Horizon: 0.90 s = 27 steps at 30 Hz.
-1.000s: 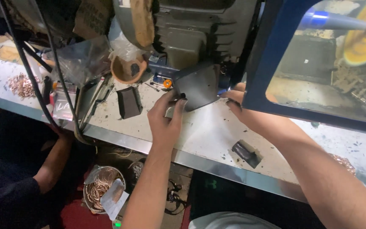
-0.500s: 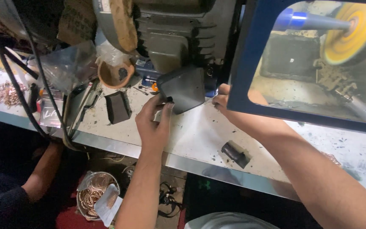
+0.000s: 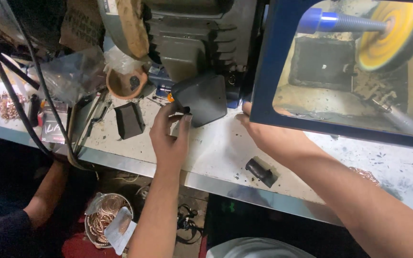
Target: Polishing small jewelry components using a bench-mounted polishing wheel and sorting small metal beads on a workbench.
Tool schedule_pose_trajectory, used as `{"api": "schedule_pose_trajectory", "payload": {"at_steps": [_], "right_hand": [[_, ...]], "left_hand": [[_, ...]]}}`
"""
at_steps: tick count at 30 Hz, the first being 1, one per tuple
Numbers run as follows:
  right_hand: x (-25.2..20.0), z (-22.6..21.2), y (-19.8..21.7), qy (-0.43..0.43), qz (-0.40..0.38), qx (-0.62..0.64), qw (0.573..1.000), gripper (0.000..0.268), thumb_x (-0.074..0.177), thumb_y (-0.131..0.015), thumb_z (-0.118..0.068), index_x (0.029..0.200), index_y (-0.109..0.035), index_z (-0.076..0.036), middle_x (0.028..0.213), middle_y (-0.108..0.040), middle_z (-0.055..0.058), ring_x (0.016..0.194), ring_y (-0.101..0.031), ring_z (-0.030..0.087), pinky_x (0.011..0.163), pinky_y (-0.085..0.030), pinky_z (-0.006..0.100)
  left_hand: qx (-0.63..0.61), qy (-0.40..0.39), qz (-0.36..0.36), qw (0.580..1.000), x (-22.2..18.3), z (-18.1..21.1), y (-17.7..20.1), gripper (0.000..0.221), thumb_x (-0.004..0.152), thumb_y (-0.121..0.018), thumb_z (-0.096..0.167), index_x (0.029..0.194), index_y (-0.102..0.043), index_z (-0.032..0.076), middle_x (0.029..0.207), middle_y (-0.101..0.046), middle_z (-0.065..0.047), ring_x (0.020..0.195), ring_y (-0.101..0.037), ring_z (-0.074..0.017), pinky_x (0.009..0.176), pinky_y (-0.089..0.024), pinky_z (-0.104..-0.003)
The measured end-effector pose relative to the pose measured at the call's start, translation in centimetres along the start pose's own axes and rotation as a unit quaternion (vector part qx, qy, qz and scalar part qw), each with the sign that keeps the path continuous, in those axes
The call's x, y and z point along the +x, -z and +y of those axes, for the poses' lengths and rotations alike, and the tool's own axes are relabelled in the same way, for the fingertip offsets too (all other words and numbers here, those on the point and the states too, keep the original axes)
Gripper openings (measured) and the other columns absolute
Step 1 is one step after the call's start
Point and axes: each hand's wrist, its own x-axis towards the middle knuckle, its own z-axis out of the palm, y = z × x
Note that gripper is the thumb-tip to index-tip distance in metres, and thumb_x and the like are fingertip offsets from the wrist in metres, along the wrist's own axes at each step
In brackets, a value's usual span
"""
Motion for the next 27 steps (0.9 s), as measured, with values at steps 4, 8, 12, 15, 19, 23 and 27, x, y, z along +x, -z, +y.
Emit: {"api": "schedule_pose_trajectory", "payload": {"at_steps": [4,8,12,15,19,23,27], "right_hand": [[-0.3,-0.7,-2.4,-0.032,0.015,0.053,0.998,0.017,0.091,-0.068,-0.006,0.094,-0.078,-0.018,0.076,-0.066,0.002,0.058,-0.051,0.014,0.043,-0.028,0.021],[-2.1,-0.4,-2.2,-0.099,-0.008,0.152,0.983,0.013,0.092,-0.066,-0.013,0.094,-0.078,-0.017,0.078,-0.068,0.005,0.064,-0.055,0.017,0.05,-0.033,0.026],[-3.3,0.7,-2.0,-0.18,-0.031,0.266,0.947,0.016,0.094,-0.063,-0.022,0.094,-0.077,-0.014,0.082,-0.071,0.007,0.071,-0.061,0.021,0.059,-0.04,0.031],[-4.0,0.4,-2.4,-0.222,-0.057,0.351,0.908,0.022,0.095,-0.061,-0.028,0.094,-0.077,-0.012,0.084,-0.072,0.009,0.075,-0.065,0.024,0.064,-0.044,0.035],[-5.0,1.4,-2.4,-0.277,-0.075,0.427,0.857,0.029,0.096,-0.06,-0.034,0.094,-0.077,-0.011,0.086,-0.074,0.011,0.08,-0.068,0.027,0.07,-0.049,0.038],[-5.2,1.7,-1.8,-0.335,-0.102,0.533,0.77,0.04,0.098,-0.057,-0.043,0.094,-0.076,-0.008,0.089,-0.077,0.014,0.087,-0.074,0.031,0.078,-0.056,0.044],[-8.0,1.3,-0.7,-0.407,-0.103,0.574,0.703,0.029,0.097,-0.061,-0.037,0.101,-0.079,-0.014,0.078,-0.065,0.012,0.074,-0.06,0.027,0.067,-0.049,0.041]], "left_hand": [[-0.014,-0.005,0.015,1.0,-0.2,-0.2,0.1,0.027,0.099,-0.068,0.014,0.125,-0.062,0.008,0.113,-0.069,-0.012,0.109,-0.068,-0.0277,0.093,-0.06,-0.047],[-0.033,-0.045,0.055,0.997,-0.8,-0.8,0.4,0.03,0.101,-0.063,0.006,0.13,-0.055,0.004,0.119,-0.065,-0.017,0.113,-0.065,-0.0305,0.095,-0.056,-0.047],[-0.065,-0.049,0.121,0.989,-2.1,-1.1,1.1,0.027,0.107,-0.054,0.012,0.133,-0.05,0.01,0.122,-0.062,-0.009,0.113,-0.065,-0.0224,0.097,-0.057,-0.039],[-0.048,-0.067,0.146,0.986,-3.0,-1.4,1.9,0.024,0.109,-0.051,0.016,0.132,-0.047,0.01,0.116,-0.058,-0.008,0.106,-0.064,-0.0191,0.093,-0.059,-0.037],[0.014,-0.111,0.096,0.989,-4.2,0.2,0.7,0.009,0.104,-0.056,0.011,0.11,-0.055,0.005,0.1,-0.055,-0.009,0.088,-0.063,-0.0242,0.081,-0.054,-0.036],[0.254,-0.162,-0.103,0.948,-5.2,1.8,-3.0,0.016,0.091,-0.071,0.011,0.107,-0.069,0.011,0.099,-0.068,-0.009,0.082,-0.068,-0.0255,0.067,-0.057,-0.032],[0.387,-0.236,-0.236,0.86,-3.1,4.1,-5.7,0.022,0.096,-0.064,0.01,0.114,-0.069,-0.001,0.098,-0.067,-0.014,0.076,-0.071,-0.0233,0.059,-0.059,-0.028]]}}
